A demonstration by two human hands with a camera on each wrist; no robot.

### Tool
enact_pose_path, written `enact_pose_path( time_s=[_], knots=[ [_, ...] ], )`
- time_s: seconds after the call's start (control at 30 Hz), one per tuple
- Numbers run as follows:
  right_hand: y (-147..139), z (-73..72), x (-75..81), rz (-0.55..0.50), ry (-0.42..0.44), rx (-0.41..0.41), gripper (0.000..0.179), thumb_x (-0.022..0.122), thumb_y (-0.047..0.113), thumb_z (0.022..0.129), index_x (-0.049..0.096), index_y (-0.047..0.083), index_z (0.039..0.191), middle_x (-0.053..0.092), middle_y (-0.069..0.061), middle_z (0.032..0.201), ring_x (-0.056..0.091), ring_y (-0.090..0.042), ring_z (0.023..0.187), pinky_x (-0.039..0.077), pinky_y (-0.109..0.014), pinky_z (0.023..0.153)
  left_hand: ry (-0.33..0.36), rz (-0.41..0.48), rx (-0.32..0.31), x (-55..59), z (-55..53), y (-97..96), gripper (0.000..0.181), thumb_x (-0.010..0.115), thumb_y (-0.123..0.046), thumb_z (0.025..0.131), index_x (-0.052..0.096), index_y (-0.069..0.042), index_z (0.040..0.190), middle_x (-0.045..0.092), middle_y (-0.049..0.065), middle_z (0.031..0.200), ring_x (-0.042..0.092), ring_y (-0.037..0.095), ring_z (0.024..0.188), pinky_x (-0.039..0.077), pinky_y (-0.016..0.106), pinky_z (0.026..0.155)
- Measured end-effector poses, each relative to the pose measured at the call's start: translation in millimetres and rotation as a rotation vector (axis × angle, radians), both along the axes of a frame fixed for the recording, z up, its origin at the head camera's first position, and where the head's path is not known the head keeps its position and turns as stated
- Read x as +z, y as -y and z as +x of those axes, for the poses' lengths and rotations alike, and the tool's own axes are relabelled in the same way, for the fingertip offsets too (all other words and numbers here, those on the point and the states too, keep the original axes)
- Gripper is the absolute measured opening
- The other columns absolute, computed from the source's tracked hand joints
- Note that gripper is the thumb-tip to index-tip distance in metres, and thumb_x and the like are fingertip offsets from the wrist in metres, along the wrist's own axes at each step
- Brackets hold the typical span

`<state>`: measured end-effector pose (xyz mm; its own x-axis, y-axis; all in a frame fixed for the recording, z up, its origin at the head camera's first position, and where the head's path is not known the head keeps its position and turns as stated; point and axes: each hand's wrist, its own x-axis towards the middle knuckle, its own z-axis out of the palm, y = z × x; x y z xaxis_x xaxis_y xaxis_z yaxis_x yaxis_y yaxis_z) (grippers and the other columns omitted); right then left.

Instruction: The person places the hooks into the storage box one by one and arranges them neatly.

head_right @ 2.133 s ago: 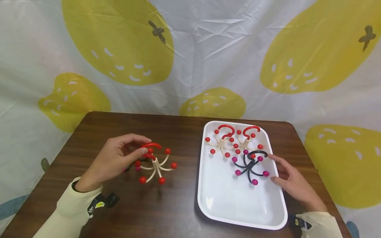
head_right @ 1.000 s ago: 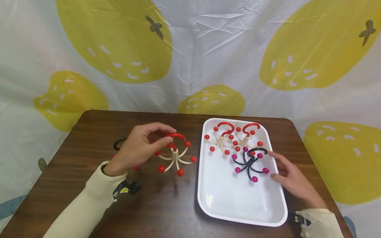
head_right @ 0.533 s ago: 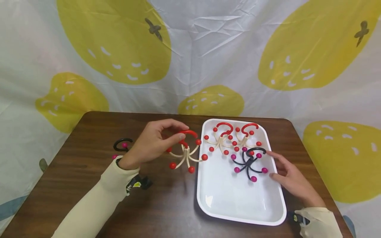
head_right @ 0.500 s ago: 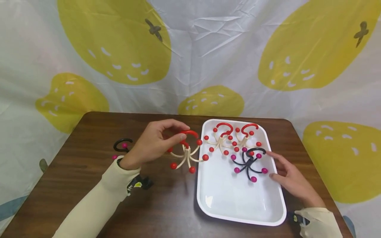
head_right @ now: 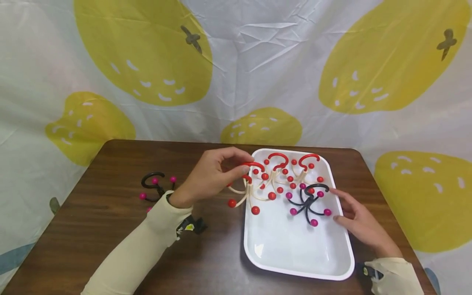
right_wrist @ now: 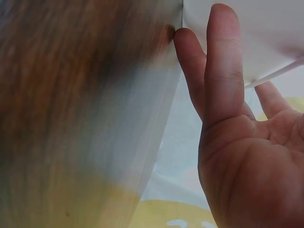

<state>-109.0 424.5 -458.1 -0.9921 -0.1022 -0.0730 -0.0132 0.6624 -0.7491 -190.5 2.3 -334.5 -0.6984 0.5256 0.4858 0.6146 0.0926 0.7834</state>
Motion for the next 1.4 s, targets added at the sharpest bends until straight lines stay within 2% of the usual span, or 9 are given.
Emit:
enact_pose_path(
  time_s=[0.27, 0.53, 0.9, 1.4],
  knots=[
    [-1, 1.6, 1.2, 0.008, 0.018, -0.017, 0.074, 0.064, 0.002, 0.099, 0.027, 0.001, 0.163, 0.057, -0.044, 0.136, 0.074, -0.022, 0.098, 0.064, -0.032, 0.072, -0.036, -0.044, -0.021, -2.0, 0.9, -25.3, 0.021, 0.075, -0.008, 0.098, 0.077, -0.008, 0.118, 0.081, 0.003, 0.109, 0.071, 0.005, 0.093, 0.057, 0.022, 0.075],
    [-3, 2.1, -1.3, -0.019, -0.001, -0.004, 0.072, 0.064, 0.002, 0.1, 0.028, 0.002, 0.162, 0.059, -0.043, 0.135, 0.069, -0.002, 0.092, 0.063, -0.03, 0.072, -0.045, -0.062, -0.056, -9.4, -0.6, -49.4, 0.021, 0.076, -0.006, 0.097, 0.077, -0.005, 0.118, 0.08, 0.006, 0.114, 0.075, 0.011, 0.095, 0.057, 0.017, 0.087],
    [-3, 4.5, -3.0, -0.015, -0.03, 0.002, 0.071, 0.064, 0.001, 0.099, 0.029, 0.002, 0.162, 0.06, -0.043, 0.133, 0.069, -0.001, 0.09, 0.063, -0.03, 0.071, -0.031, -0.099, -0.06, -30.4, -8.5, -66.1, 0.021, 0.075, -0.006, 0.098, 0.077, -0.005, 0.119, 0.081, 0.007, 0.112, 0.074, 0.01, 0.097, 0.058, 0.017, 0.089],
    [-3, 3.5, -3.9, -0.042, -0.007, 0.002, 0.074, 0.062, 0.001, 0.1, 0.026, 0.002, 0.164, 0.056, -0.045, 0.137, 0.07, -0.002, 0.091, 0.064, -0.031, 0.071, 0.048, -0.188, -0.014, -54.1, -10.7, -69.4, 0.019, 0.075, -0.01, 0.099, 0.078, -0.009, 0.118, 0.08, 0.0, 0.112, 0.073, 0.002, 0.098, 0.054, 0.011, 0.087]
  ],
)
